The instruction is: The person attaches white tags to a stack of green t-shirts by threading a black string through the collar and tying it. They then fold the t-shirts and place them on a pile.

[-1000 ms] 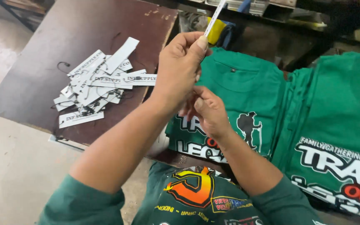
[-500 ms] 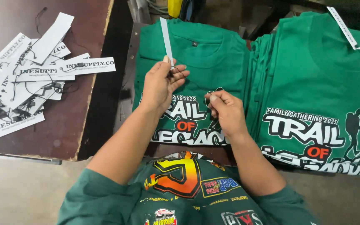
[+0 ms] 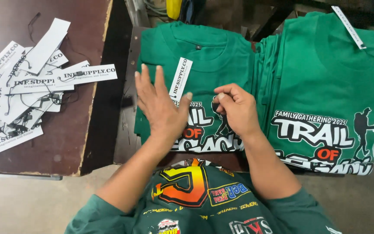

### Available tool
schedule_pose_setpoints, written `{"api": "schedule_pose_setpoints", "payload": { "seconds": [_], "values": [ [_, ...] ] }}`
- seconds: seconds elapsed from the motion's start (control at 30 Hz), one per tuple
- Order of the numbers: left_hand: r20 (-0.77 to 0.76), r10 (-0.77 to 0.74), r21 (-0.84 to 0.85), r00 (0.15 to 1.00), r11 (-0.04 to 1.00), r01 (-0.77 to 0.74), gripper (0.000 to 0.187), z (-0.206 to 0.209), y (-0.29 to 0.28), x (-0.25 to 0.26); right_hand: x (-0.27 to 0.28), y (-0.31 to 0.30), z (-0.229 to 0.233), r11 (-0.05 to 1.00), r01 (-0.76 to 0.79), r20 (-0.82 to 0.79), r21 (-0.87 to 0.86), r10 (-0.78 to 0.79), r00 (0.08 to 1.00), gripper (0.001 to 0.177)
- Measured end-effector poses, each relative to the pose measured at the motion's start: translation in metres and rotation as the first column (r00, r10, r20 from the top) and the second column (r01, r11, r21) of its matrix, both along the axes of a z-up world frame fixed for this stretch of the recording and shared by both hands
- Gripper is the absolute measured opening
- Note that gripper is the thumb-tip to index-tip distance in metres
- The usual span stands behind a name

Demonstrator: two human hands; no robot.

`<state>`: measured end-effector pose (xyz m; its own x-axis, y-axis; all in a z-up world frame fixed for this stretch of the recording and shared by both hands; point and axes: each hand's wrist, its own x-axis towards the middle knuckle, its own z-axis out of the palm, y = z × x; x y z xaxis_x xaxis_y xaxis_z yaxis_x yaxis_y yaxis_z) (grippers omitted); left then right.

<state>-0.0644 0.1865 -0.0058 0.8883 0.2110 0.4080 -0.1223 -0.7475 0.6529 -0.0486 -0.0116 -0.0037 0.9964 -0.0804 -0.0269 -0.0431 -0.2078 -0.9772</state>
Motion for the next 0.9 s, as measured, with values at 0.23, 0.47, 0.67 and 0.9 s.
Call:
{"api": "schedule_pose_setpoints", "payload": {
  "seconds": [0.23, 0.47, 0.67, 0.9],
  "values": [
    [-0.227, -0.568, -0.544, 0.791, 0.748, 0.381, 0.048, -0.019, -0.030, 0.030, 0.014, -0.007, 0.011, 0.978, -0.182, 0.063, -0.106, 0.189, 0.980, 0.015],
    [-0.280, -0.454, -0.389, 0.846, 0.859, 0.333, 0.011, -0.029, -0.021, 0.035, 0.022, -0.011, -0.002, 0.981, -0.192, -0.002, 0.038, 0.192, 0.981, 0.012],
    [-0.246, -0.421, -0.390, 0.873, 0.868, 0.309, 0.008, -0.035, -0.011, 0.029, 0.023, -0.002, -0.012, 0.982, -0.169, -0.046, 0.088, 0.173, 0.984, 0.013],
    [-0.040, -0.460, -0.344, 0.887, 0.840, 0.420, 0.027, -0.018, -0.007, 0.024, 0.025, -0.002, -0.018, 0.969, -0.234, -0.004, 0.076, 0.235, 0.972, 0.021]
  ]
}}
